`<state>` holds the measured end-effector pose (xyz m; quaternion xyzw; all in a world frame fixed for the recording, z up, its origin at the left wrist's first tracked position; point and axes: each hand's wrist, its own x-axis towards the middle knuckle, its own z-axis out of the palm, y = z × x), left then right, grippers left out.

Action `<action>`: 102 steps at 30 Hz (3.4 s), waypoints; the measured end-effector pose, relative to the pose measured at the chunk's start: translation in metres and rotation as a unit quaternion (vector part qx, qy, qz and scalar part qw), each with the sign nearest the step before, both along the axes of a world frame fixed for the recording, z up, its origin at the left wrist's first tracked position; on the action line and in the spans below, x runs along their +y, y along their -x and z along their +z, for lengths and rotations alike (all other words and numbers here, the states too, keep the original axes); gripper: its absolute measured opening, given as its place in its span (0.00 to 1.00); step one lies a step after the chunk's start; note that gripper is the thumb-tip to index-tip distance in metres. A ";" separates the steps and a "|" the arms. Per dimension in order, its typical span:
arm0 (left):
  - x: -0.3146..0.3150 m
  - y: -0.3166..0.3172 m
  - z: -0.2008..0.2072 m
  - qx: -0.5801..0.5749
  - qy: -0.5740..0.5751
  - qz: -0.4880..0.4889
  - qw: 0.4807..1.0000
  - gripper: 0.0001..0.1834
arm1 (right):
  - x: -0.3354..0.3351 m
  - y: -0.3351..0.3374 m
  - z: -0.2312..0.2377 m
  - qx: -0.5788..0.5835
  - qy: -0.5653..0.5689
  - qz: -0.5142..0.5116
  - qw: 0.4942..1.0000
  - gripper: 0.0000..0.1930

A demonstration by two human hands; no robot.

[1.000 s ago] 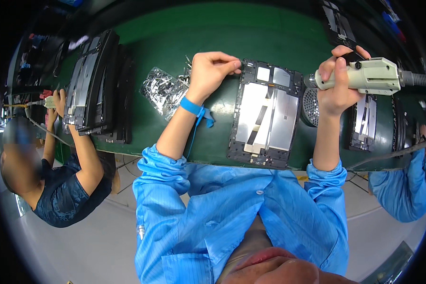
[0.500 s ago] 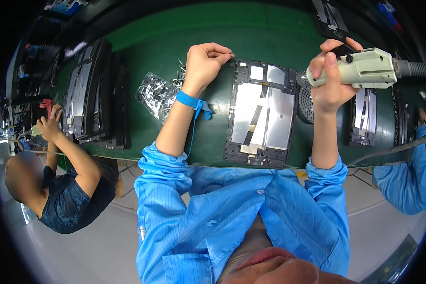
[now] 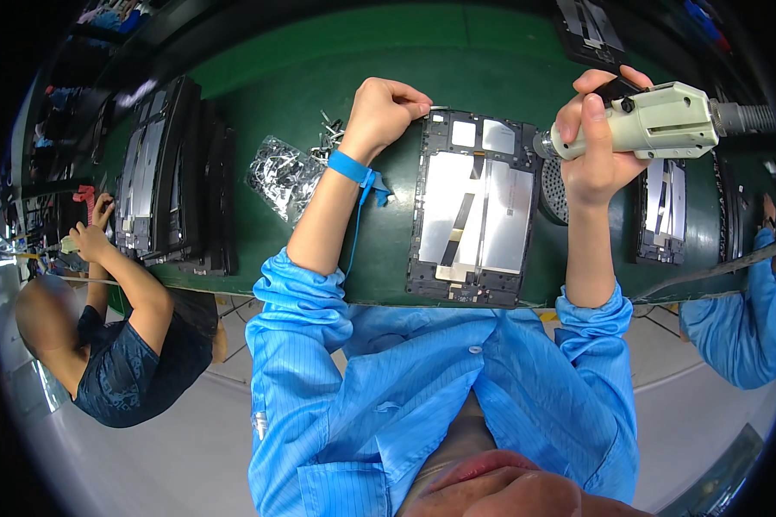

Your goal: Assembling electronic tablets by inserting internal components and securing them with an electric screwdriver on a production line.

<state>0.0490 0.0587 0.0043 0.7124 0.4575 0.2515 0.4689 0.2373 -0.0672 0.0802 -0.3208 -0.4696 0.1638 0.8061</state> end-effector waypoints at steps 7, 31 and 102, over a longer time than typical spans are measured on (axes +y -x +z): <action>-0.003 0.003 -0.003 -0.034 -0.025 -0.028 0.999 0.07 | 0.000 0.003 0.000 0.001 0.003 0.003 1.000 0.20; -0.038 0.034 -0.022 -0.209 0.178 -0.027 0.961 0.02 | 0.049 0.086 -0.043 -0.011 0.056 0.136 0.989 0.23; -0.232 0.047 0.021 -0.235 0.214 -0.005 0.948 0.47 | 0.061 0.007 0.038 0.030 -0.128 0.079 0.988 0.24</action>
